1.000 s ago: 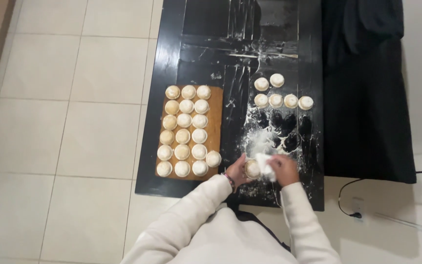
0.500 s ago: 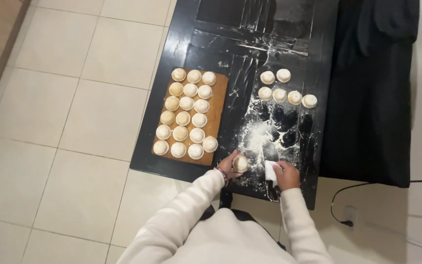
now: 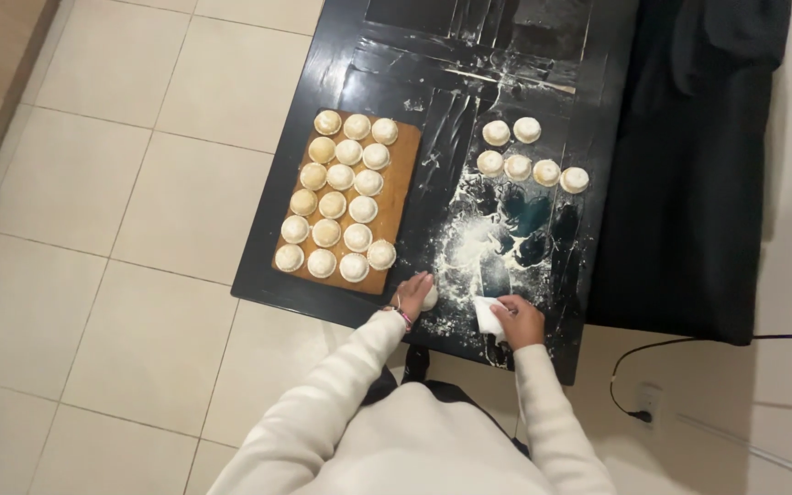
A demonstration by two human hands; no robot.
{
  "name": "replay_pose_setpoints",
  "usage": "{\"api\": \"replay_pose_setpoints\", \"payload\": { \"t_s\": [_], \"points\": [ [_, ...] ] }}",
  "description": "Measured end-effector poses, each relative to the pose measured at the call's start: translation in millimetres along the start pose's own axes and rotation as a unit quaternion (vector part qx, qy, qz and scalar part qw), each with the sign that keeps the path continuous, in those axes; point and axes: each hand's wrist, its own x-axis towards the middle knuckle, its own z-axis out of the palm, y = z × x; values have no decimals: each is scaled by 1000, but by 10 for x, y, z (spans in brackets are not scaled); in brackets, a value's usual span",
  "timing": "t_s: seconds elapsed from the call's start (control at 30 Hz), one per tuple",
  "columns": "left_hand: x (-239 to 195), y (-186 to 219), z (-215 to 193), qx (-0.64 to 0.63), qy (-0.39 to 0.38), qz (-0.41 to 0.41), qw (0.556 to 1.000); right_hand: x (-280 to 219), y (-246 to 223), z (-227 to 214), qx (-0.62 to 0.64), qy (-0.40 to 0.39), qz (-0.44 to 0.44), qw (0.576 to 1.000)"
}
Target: Placing round food items into paper liners and arranging them on a wooden board.
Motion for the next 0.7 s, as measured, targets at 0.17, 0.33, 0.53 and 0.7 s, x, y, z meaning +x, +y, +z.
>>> {"api": "replay_pose_setpoints", "payload": {
  "t_s": [0.17,0.33,0.53,0.7],
  "points": [
    [-176,237,-139,62,48,5,997,93,51,79,-13,-7,-27,1000],
    [-376,488,-395,76,66,17,995,138,37,104,-35,-15,-26,999],
    [-617,755,-808,-15,55,22,998,158,-514,114,-130,118,-188,966],
    [-719,976,-1344,-495,-94,-126,855,-307,-2043,643,-50,86,-379,920]
  ]
}}
